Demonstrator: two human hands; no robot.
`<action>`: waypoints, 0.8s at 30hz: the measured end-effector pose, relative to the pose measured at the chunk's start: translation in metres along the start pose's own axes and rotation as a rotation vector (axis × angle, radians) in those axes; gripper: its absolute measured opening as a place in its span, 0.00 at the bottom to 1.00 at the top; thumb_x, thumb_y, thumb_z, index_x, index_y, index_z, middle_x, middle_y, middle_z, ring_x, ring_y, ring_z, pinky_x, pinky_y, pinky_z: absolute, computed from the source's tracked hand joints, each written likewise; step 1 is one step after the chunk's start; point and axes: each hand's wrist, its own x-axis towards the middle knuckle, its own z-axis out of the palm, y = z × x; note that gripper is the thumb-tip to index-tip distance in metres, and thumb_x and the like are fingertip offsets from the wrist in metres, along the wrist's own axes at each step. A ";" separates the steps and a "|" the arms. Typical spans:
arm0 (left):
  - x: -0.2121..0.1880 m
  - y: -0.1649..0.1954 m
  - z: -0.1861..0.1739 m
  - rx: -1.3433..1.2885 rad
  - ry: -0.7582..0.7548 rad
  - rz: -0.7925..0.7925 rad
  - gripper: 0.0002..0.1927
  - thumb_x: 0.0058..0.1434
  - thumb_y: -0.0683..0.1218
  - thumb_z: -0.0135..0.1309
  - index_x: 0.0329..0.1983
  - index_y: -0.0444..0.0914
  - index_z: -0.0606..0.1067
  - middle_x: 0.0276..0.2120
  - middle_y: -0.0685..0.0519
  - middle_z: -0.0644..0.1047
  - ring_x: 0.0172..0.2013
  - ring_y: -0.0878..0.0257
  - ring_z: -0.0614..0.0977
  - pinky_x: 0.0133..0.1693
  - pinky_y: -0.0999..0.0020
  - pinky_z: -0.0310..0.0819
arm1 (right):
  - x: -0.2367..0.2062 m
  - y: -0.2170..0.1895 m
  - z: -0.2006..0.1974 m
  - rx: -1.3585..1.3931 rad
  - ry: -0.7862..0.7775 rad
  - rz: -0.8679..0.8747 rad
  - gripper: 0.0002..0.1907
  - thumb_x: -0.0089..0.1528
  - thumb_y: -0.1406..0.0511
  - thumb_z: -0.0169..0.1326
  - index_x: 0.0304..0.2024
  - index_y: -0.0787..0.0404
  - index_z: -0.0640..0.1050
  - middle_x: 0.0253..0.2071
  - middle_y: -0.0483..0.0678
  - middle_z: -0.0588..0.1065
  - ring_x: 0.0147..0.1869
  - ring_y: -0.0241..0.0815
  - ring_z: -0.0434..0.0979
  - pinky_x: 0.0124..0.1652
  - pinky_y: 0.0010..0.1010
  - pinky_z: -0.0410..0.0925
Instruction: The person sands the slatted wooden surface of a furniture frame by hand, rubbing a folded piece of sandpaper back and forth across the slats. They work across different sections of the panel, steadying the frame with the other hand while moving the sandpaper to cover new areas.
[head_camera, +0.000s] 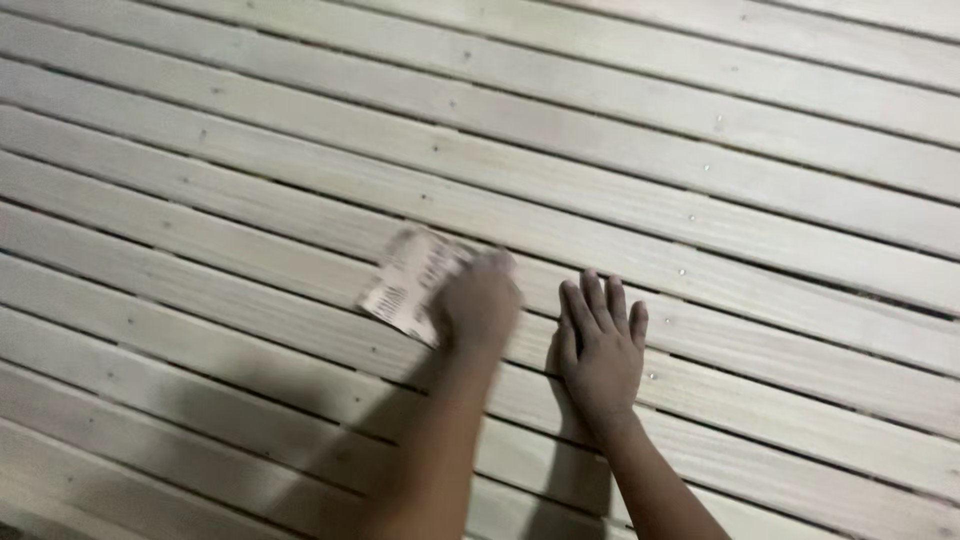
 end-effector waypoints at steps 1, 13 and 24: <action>-0.020 0.020 0.009 -0.006 -0.073 0.076 0.13 0.63 0.49 0.50 0.49 0.44 0.75 0.43 0.46 0.78 0.40 0.46 0.83 0.38 0.46 0.78 | -0.001 0.001 0.000 0.026 0.015 -0.010 0.25 0.67 0.59 0.45 0.68 0.48 0.72 0.74 0.46 0.65 0.80 0.51 0.55 0.74 0.52 0.43; -0.015 -0.105 -0.050 0.101 0.114 -0.302 0.11 0.65 0.52 0.47 0.41 0.47 0.78 0.28 0.46 0.80 0.29 0.44 0.82 0.26 0.42 0.76 | -0.088 0.103 -0.087 -0.118 0.008 0.042 0.24 0.68 0.57 0.44 0.67 0.45 0.72 0.72 0.44 0.66 0.79 0.48 0.59 0.73 0.50 0.48; -0.183 0.199 0.065 -0.106 -0.299 0.199 0.12 0.59 0.47 0.51 0.44 0.44 0.79 0.40 0.46 0.80 0.37 0.45 0.82 0.31 0.43 0.78 | -0.139 0.171 -0.099 0.375 0.058 0.350 0.22 0.70 0.61 0.45 0.67 0.51 0.72 0.67 0.47 0.73 0.78 0.48 0.63 0.73 0.45 0.53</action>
